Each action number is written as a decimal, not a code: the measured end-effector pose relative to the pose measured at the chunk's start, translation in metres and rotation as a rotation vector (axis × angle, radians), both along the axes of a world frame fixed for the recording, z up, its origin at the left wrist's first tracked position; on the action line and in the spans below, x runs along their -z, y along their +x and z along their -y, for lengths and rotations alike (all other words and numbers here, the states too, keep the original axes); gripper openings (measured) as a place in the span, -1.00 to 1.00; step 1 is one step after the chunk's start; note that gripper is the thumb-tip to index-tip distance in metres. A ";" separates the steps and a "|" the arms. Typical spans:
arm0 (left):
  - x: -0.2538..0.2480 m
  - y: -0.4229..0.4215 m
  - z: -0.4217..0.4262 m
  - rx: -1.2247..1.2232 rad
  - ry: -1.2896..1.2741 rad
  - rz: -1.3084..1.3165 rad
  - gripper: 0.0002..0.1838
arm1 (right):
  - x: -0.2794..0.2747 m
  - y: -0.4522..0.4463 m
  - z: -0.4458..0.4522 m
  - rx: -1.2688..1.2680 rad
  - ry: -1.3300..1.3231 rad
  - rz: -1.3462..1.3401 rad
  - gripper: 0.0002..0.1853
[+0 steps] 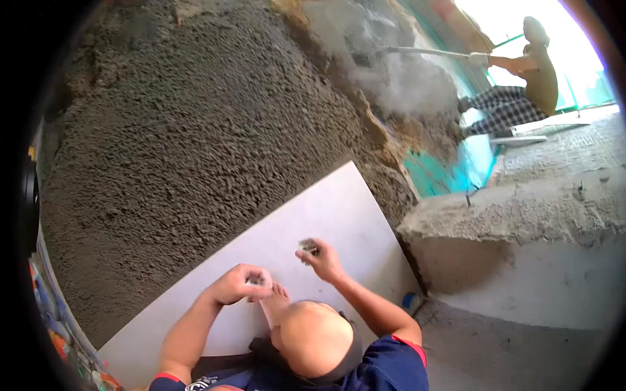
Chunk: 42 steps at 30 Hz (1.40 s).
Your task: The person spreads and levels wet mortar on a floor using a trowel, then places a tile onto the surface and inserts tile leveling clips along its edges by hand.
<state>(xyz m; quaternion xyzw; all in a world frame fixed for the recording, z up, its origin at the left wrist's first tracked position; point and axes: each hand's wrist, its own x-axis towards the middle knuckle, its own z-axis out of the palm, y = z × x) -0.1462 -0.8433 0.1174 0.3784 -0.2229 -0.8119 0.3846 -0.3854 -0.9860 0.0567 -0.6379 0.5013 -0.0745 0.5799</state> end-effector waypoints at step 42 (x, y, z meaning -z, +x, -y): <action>-0.027 0.000 -0.005 -0.101 -0.254 0.036 -0.85 | 0.045 0.042 0.289 -0.712 -0.817 -0.627 -0.86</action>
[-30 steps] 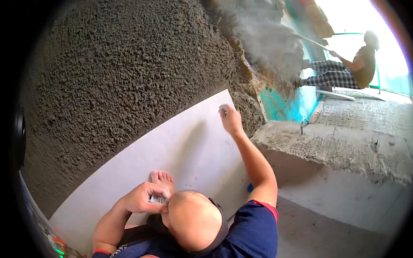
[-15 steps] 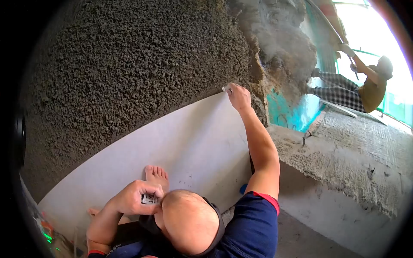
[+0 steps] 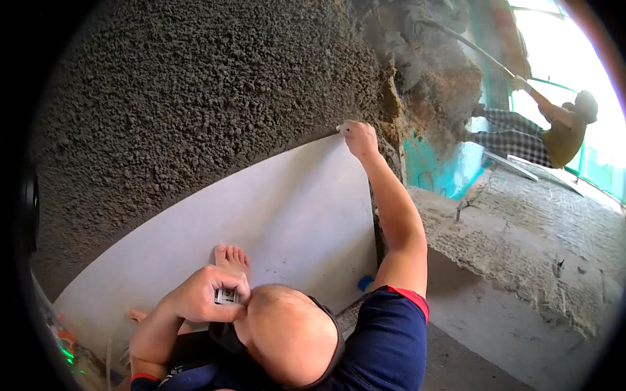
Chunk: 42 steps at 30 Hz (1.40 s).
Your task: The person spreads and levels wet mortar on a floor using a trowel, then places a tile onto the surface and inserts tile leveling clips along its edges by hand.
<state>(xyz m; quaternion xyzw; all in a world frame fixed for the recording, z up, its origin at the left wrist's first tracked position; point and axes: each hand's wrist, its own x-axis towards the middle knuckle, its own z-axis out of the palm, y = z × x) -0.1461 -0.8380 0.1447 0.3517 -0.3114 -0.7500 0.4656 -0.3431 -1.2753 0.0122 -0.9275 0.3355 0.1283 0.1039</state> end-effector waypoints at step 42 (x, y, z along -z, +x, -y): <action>-0.011 0.012 0.012 -0.054 -0.055 0.244 -0.87 | -0.009 0.028 0.017 -0.554 -0.098 -0.449 -0.82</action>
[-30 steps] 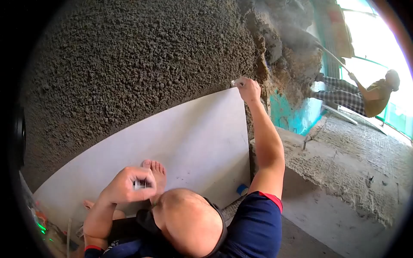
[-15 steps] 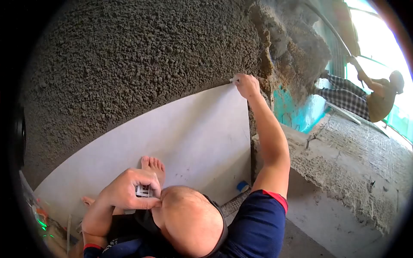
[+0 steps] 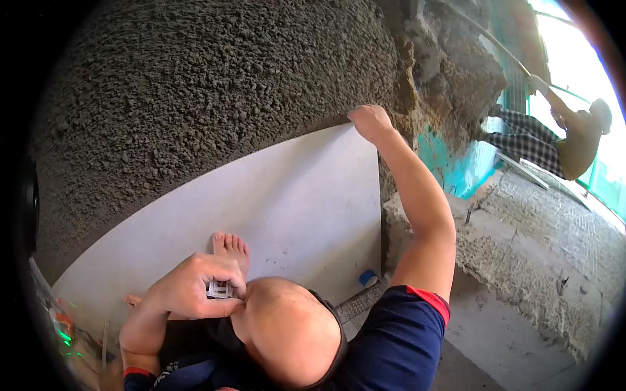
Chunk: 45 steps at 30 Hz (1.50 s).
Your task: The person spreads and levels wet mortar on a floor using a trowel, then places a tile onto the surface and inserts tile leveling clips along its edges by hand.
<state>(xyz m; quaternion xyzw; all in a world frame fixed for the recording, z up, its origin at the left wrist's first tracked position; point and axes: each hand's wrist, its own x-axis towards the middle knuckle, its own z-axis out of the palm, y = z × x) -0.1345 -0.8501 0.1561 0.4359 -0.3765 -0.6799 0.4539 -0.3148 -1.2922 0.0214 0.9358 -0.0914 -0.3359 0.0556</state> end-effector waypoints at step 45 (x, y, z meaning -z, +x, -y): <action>0.116 -0.058 -0.022 -0.190 0.482 -0.353 -0.66 | -0.073 -0.018 -0.327 0.938 1.158 0.497 -0.67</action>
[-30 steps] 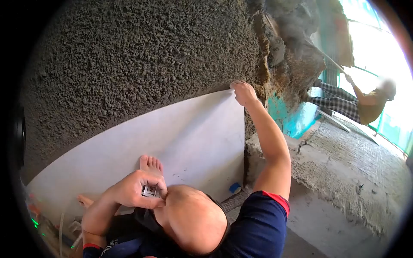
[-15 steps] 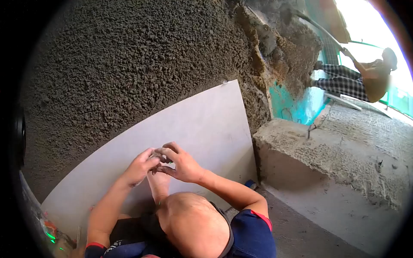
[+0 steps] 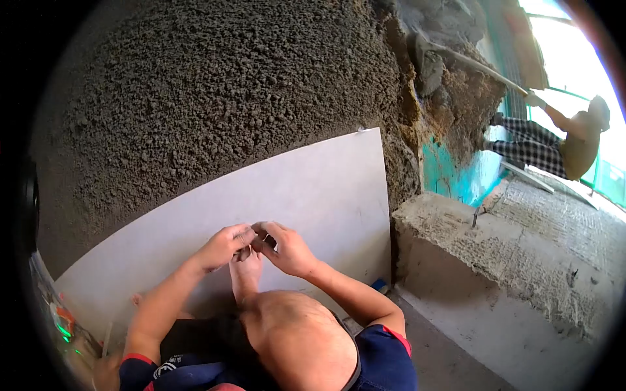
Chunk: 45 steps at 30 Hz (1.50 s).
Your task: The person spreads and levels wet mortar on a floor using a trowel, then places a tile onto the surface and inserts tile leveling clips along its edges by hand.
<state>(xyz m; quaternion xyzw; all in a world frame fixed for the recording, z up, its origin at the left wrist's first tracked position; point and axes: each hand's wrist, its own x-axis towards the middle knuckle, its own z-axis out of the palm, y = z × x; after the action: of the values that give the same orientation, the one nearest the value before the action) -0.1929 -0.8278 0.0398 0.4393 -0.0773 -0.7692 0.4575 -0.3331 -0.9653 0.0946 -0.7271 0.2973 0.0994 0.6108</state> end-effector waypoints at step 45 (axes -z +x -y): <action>0.019 0.031 -0.006 -0.202 0.063 0.080 -0.63 | 0.098 0.079 0.126 -0.589 -0.817 0.026 -0.69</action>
<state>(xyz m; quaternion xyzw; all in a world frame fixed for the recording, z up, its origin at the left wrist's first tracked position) -0.1616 -0.8213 0.0212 0.4895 -0.0264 -0.7030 0.5153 -0.2540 -1.0918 -0.0037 -0.9610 0.0866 0.1339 0.2260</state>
